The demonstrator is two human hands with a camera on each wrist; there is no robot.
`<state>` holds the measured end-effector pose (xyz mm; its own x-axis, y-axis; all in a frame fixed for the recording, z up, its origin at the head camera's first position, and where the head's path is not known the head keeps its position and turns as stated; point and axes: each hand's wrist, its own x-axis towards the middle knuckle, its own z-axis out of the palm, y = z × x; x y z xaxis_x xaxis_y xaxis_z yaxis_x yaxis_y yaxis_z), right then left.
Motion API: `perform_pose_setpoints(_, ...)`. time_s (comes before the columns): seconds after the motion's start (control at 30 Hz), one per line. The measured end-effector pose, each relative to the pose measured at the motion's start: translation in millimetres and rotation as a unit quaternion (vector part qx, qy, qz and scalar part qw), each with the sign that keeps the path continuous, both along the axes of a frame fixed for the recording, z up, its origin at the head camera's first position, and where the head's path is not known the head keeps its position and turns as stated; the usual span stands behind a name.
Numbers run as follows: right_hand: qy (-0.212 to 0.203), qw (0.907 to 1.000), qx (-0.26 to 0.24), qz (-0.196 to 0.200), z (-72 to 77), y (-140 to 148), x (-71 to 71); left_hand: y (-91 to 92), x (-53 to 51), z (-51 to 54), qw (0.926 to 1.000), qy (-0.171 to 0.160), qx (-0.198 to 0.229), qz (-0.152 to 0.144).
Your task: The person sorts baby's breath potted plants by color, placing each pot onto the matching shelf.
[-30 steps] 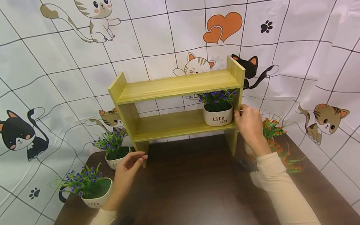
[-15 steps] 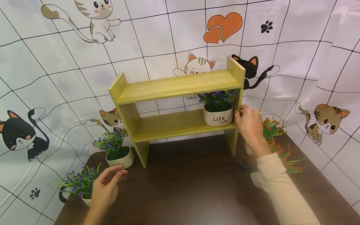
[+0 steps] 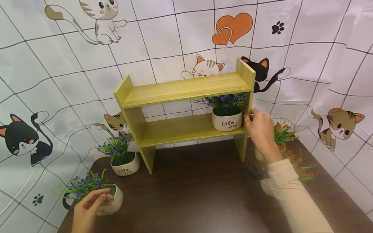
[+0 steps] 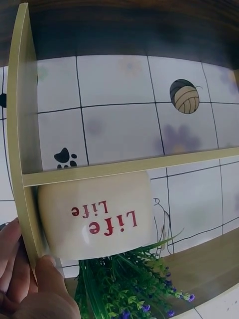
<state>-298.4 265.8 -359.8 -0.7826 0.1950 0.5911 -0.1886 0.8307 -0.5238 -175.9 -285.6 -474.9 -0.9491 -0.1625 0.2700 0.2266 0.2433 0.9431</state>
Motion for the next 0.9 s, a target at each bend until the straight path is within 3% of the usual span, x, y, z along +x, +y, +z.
perform_pose_setpoints(0.13, -0.005, 1.0, 0.005, -0.001, 0.4, 1.2, 0.2, -10.9, 8.4, -4.2, 0.9993, -0.02, -0.015, 0.028)
perform_pose_setpoints(0.27, -0.014, 0.9999, 0.0, -0.002, 1.1, 2.0, -0.3, -23.3, 16.1, -12.0, 0.9984, -0.026, 0.001, 0.051)
perform_pose_setpoints(0.4, -0.009, 1.0, -0.001, -0.004, 1.6, 3.0, -0.8, -33.6, 19.8, -21.1, 0.9971, -0.022, 0.021, 0.069)
perform_pose_setpoints(0.5, 0.005, 1.0, -0.003, -0.007, 2.6, 3.8, -0.8, -39.7, 18.8, -26.8, 0.994, -0.033, 0.024, 0.101)
perform_pose_setpoints(0.73, 0.029, 0.9994, -0.008, -0.016, 7.9, 3.7, -0.7, -54.6, 9.3, -36.3, 0.976, -0.101, 0.017, 0.192)
perform_pose_setpoints(0.9, 0.023, 0.9987, -0.044, -0.009, 13.2, 2.7, 0.4, -63.0, 2.9, -40.1, 0.9628, -0.16, -0.034, 0.215)
